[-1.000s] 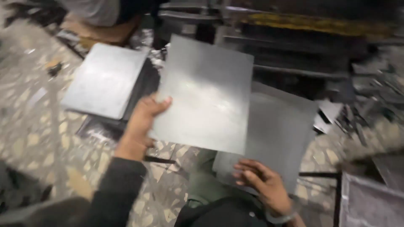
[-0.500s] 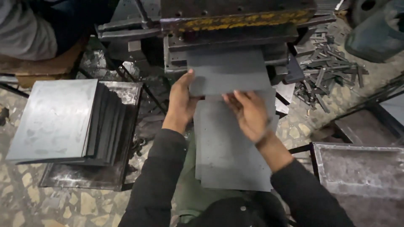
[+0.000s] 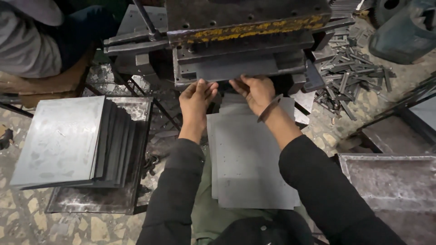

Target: Placing metal sheets into a stamping press to punch holes and shapes into them.

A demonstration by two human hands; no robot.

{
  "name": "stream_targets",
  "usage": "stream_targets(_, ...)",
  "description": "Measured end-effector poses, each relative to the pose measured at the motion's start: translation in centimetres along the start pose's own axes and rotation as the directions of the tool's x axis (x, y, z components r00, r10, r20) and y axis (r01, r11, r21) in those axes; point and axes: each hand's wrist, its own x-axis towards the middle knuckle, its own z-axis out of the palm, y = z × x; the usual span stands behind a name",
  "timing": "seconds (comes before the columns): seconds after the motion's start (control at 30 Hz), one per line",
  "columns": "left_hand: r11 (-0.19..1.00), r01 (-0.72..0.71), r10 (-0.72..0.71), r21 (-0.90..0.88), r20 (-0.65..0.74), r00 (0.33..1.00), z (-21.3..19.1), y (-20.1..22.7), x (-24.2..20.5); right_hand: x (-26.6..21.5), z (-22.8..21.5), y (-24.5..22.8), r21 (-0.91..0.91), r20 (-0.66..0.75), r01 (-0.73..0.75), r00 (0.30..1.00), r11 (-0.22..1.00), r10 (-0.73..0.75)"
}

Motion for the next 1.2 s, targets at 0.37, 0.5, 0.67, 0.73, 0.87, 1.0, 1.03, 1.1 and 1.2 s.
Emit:
stream_targets(0.37,0.995,-0.012,0.004,-0.098,-0.089,0.996,1.7,-2.5,0.4,0.0,-1.1,-1.0,0.067,-0.015,0.027,1.0,0.997,-0.026)
stream_targets(0.5,1.0,-0.003,0.003,-0.007,0.049,0.999,-0.2,0.4,-0.3,-0.1,-1.0,-0.9,0.039,0.002,0.019,1.0,0.999,-0.019)
stream_targets(0.67,0.958,-0.018,0.007,0.286,0.039,0.999,-5.6,6.5,-0.6,-0.3,-1.2,-0.9,0.097,-0.004,0.022,1.0,0.995,-0.022)
stream_targets(0.73,0.832,-0.114,0.153,0.543,-0.027,0.988,-10.9,9.2,2.2,0.1,-1.4,-0.6,0.092,-0.009,0.03,1.0,0.995,-0.029)
stream_targets(0.87,0.552,-0.256,0.442,0.793,-0.018,0.897,-25.6,15.7,6.8,-0.3,-2.1,-0.8,0.089,0.111,0.02,0.993,0.996,-0.03)
stream_targets(1.0,-0.073,-0.152,0.639,0.986,0.163,0.752,-33.2,16.6,1.9,-1.1,-1.6,-1.1,0.091,0.106,0.029,0.994,0.995,-0.039)
stream_targets(1.03,-0.141,0.05,0.456,0.989,0.02,0.89,-33.4,15.7,0.1,-1.0,-1.6,-1.1,0.09,0.1,0.027,0.994,0.996,-0.036)
stream_targets(1.1,-0.248,0.231,0.267,0.941,-0.163,0.95,-33.0,13.6,-3.6,-1.3,-1.6,-1.1,0.09,0.095,0.024,0.995,0.996,-0.032)
stream_targets(1.2,-0.322,0.181,0.312,0.929,-0.076,0.947,-31.6,10.7,-6.6,-1.2,-1.5,-1.2,0.089,0.067,0.027,0.997,0.996,-0.033)
